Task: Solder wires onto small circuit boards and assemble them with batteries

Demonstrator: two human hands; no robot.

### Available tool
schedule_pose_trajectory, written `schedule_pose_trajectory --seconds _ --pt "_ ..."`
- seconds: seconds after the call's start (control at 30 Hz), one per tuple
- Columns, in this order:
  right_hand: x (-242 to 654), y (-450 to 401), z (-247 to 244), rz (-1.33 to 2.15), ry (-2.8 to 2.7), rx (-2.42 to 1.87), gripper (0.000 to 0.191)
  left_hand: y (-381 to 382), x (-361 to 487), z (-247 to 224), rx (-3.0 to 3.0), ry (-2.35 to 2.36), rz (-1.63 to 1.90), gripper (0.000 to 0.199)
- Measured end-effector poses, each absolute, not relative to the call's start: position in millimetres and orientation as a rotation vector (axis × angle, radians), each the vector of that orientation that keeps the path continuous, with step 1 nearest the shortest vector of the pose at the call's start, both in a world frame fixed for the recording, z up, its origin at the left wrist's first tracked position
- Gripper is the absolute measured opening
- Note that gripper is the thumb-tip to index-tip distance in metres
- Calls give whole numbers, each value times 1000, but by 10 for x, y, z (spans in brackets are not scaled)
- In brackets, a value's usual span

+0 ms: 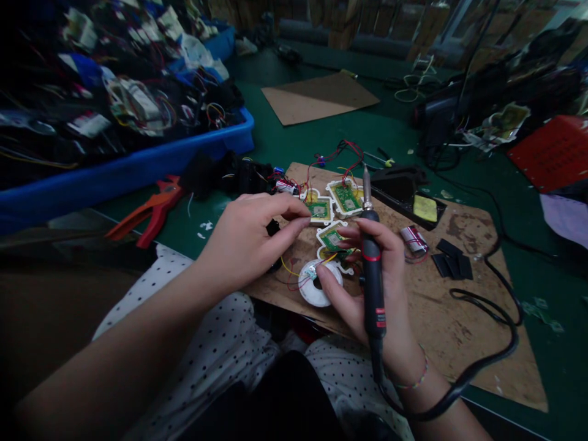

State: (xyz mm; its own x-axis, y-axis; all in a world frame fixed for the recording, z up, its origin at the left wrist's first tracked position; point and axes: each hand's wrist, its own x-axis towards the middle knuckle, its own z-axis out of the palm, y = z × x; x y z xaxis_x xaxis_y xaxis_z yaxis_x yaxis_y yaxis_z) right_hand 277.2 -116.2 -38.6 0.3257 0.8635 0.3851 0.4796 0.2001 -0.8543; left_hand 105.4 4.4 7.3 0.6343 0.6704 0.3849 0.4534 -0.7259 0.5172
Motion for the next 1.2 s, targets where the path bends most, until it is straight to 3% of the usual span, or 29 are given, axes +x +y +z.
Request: schedule_pose_trajectory --seconds 0.23,0.8,1.2 --pt "2786 -1153 -384 405 -1340 -1421 85 -134 875 141 2256 787 781 4" --pt "2789 -1173 -407 433 -1312 -1430 87 -328 763 -27 2576 756 638 10" --pt "2769 -1154 -385 408 -1328 -1432 85 -394 842 -102 2348 696 754 8"
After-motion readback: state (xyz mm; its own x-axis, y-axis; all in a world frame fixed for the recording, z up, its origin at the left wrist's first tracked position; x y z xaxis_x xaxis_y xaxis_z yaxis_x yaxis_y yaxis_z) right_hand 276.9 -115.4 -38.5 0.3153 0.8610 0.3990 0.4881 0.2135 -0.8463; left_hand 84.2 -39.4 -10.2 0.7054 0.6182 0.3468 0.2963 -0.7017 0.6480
